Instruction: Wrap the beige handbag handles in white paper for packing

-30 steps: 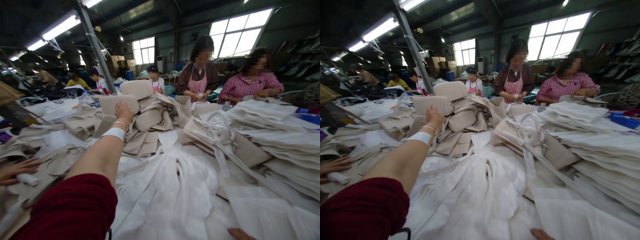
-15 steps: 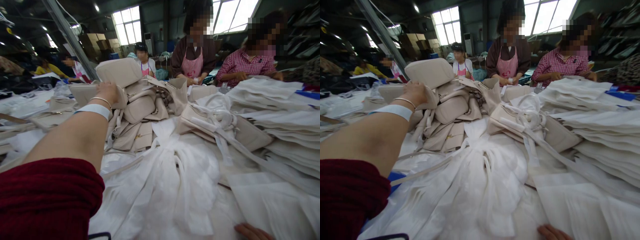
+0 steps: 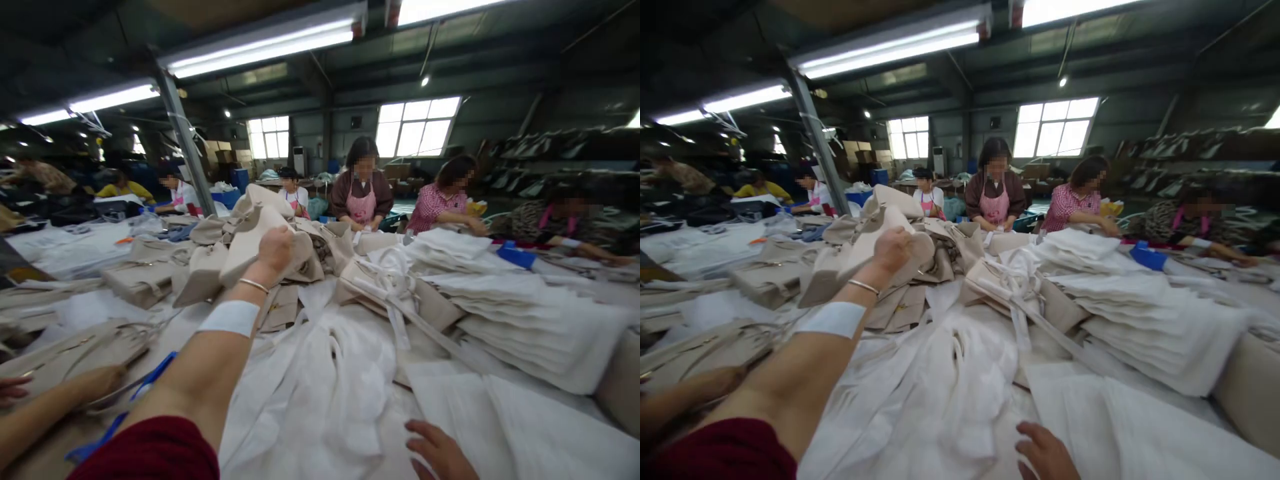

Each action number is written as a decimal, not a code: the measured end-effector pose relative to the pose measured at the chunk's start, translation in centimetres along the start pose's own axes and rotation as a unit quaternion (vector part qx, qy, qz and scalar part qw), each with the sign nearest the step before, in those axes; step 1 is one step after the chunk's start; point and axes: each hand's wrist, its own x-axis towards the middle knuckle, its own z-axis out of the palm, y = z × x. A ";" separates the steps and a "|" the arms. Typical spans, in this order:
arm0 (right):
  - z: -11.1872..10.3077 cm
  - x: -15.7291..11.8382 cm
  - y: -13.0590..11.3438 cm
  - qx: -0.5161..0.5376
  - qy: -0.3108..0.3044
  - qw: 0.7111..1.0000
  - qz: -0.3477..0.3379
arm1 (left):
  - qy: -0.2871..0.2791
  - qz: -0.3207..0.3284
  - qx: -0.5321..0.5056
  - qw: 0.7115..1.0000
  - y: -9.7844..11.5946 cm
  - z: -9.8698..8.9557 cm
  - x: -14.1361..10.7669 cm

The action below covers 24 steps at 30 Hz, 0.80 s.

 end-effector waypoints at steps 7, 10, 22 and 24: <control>-8.5 4.0 -7.7 0.498 0.100 0.758 0.410 | 0.059 0.136 -0.129 0.980 18.9 -7.9 -13.1; -10.7 2.8 -9.6 0.674 0.127 0.607 0.401 | 0.033 0.224 -0.211 0.951 25.0 -10.7 -19.9; -12.6 -7.1 -16.0 0.774 0.249 0.514 0.274 | 0.043 0.257 -0.327 0.908 30.0 -15.6 -30.2; -13.1 -6.8 -16.2 0.768 0.254 0.520 0.275 | 0.084 0.191 -0.353 0.912 28.7 -16.6 -29.6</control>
